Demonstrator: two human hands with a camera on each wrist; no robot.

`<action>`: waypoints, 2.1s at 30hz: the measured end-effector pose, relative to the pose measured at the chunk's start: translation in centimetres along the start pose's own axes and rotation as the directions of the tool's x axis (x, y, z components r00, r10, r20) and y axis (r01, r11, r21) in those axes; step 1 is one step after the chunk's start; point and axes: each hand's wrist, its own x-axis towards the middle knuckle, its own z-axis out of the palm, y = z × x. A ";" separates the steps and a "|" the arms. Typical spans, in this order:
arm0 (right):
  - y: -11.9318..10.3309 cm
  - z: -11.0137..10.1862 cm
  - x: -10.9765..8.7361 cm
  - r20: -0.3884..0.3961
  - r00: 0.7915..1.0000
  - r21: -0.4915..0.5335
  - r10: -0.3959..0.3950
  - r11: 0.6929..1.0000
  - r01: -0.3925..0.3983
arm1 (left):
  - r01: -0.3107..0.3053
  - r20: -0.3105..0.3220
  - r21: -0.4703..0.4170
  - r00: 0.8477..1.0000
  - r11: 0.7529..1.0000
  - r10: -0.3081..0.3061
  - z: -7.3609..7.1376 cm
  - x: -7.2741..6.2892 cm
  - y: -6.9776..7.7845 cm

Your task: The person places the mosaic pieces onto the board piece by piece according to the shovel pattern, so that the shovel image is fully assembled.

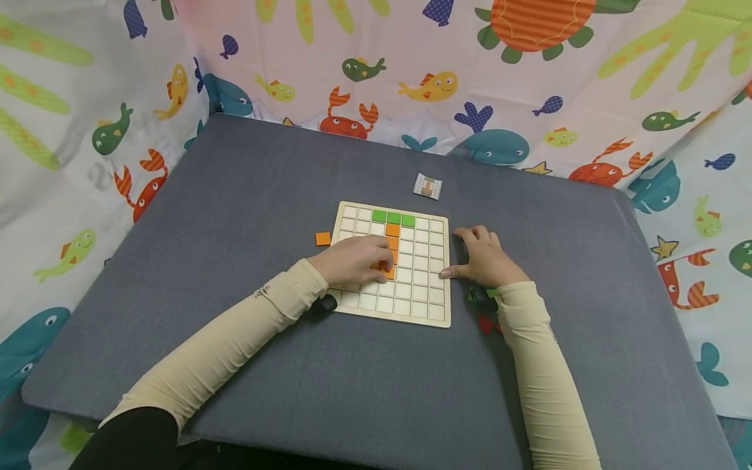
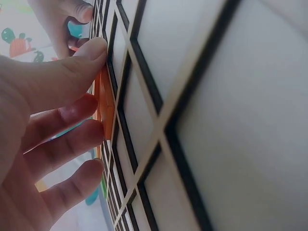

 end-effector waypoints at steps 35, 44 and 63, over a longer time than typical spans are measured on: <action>-0.2 0.1 -0.2 0.010 1.000 -0.003 0.001 1.000 -0.001 | 0.190 -0.161 -0.097 0.966 0.977 -0.204 -1.2 -3.7 -3.0; 0.0 0.1 -0.2 0.001 1.000 -0.009 0.013 1.000 -0.013 | 0.354 -0.110 -0.057 0.927 0.933 -0.358 -2.7 -5.7 -4.0; 0.1 0.4 -0.1 -0.008 1.000 -0.014 0.017 1.000 -0.017 | 0.413 -0.152 -0.041 0.897 0.910 -0.414 -1.6 -6.1 -5.0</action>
